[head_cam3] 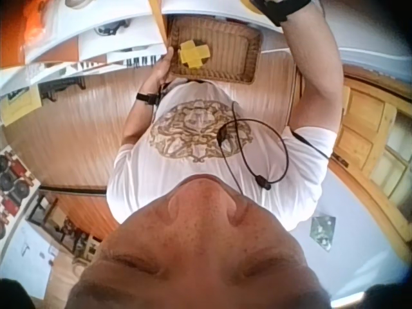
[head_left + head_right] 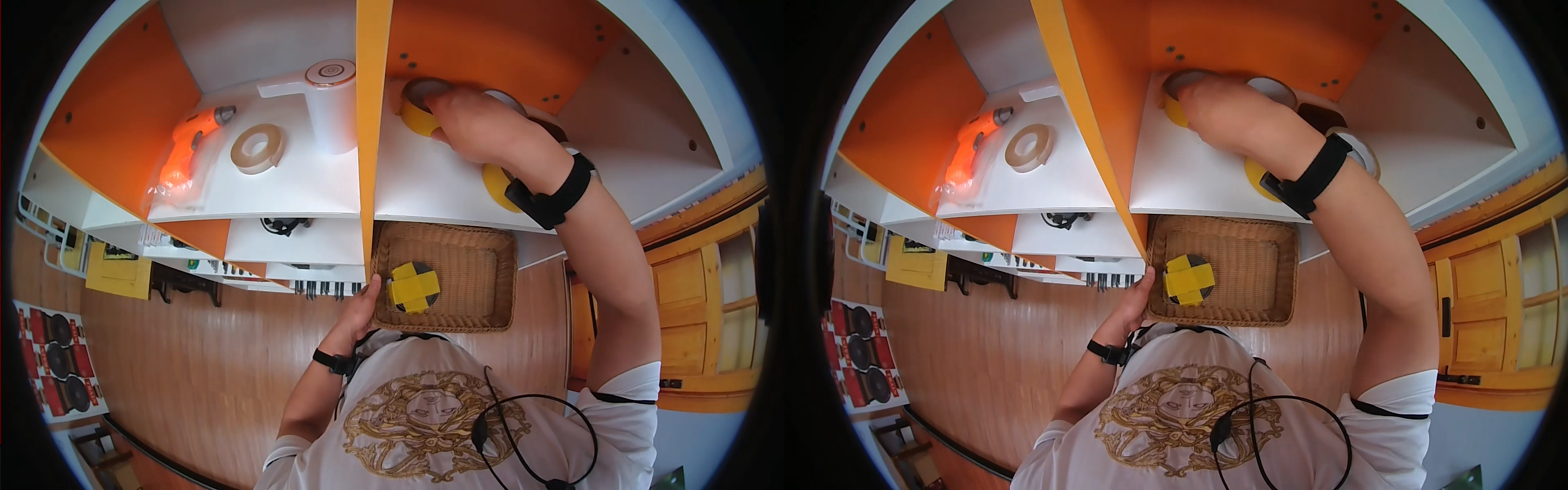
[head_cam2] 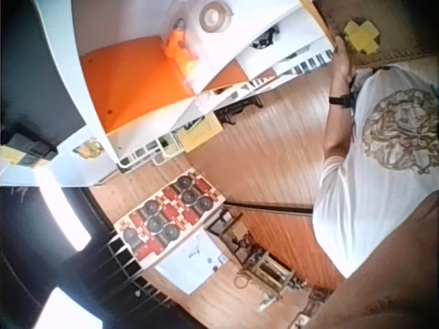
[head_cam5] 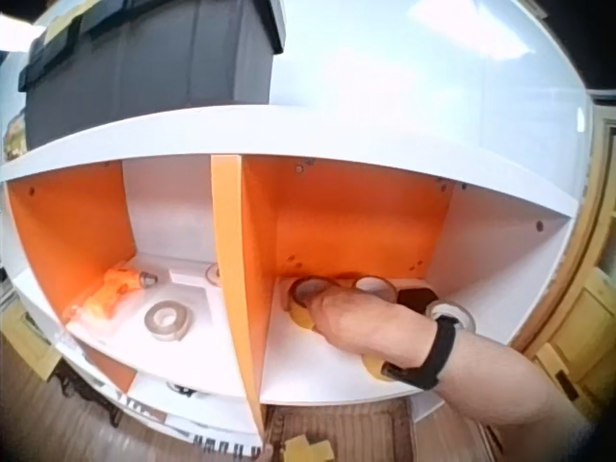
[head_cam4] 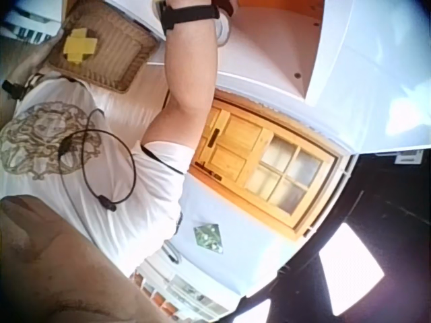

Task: The person picks up a wicker tray and walks to a shelf to collect several spray paint cans, placing them into the tray. They then carry the tray to a wooden table and arrange the cans on the surface. Finally, the person returns to the shelf with the empty tray and fills it with multiple rolls of yellow and clear tape.

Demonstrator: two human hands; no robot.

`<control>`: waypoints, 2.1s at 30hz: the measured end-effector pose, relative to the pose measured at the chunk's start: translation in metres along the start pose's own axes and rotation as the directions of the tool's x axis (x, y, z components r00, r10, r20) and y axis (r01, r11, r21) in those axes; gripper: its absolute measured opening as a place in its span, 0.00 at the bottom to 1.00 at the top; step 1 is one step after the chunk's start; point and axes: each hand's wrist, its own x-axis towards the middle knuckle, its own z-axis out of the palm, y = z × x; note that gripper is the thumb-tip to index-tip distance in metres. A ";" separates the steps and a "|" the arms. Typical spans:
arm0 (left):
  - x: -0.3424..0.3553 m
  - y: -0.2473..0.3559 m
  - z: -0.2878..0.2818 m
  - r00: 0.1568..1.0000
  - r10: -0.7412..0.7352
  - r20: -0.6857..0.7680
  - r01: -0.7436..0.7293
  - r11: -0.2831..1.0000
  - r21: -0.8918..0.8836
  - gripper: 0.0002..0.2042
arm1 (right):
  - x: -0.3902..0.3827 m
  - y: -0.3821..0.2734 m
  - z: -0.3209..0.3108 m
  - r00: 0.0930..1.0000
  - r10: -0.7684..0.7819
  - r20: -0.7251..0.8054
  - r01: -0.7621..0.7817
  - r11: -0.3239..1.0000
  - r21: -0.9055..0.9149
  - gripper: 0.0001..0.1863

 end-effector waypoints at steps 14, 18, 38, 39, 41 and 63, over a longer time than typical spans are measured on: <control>0.032 -0.029 -0.020 1.000 -0.030 0.001 0.030 0.995 -0.090 0.44 | -0.045 -0.014 -0.005 0.921 0.008 -0.390 0.022 0.997 0.072 0.06; 0.039 -0.032 -0.024 0.998 -0.061 -0.023 0.060 0.998 -0.035 0.44 | -0.095 -0.036 -0.023 0.909 0.129 -0.397 -0.009 0.957 0.289 0.11; 0.015 -0.009 -0.005 0.993 -0.058 -0.101 0.061 0.998 0.031 0.43 | -0.231 -0.082 0.098 0.946 0.269 -0.182 -0.071 0.717 0.693 0.13; 0.009 -0.002 0.001 0.990 -0.053 -0.130 0.061 0.996 0.059 0.43 | -0.230 -0.080 0.109 0.940 0.297 -0.169 -0.104 0.721 0.685 0.12; 0.010 -0.004 0.000 0.996 -0.065 -0.067 0.066 0.998 0.002 0.43 | -0.228 -0.076 0.135 0.926 0.351 -0.141 -0.188 0.750 0.634 0.11; -0.004 0.006 0.008 0.996 -0.078 -0.039 0.078 0.997 -0.014 0.42 | -0.214 -0.085 0.257 0.966 0.214 -0.142 -0.137 0.897 0.421 0.07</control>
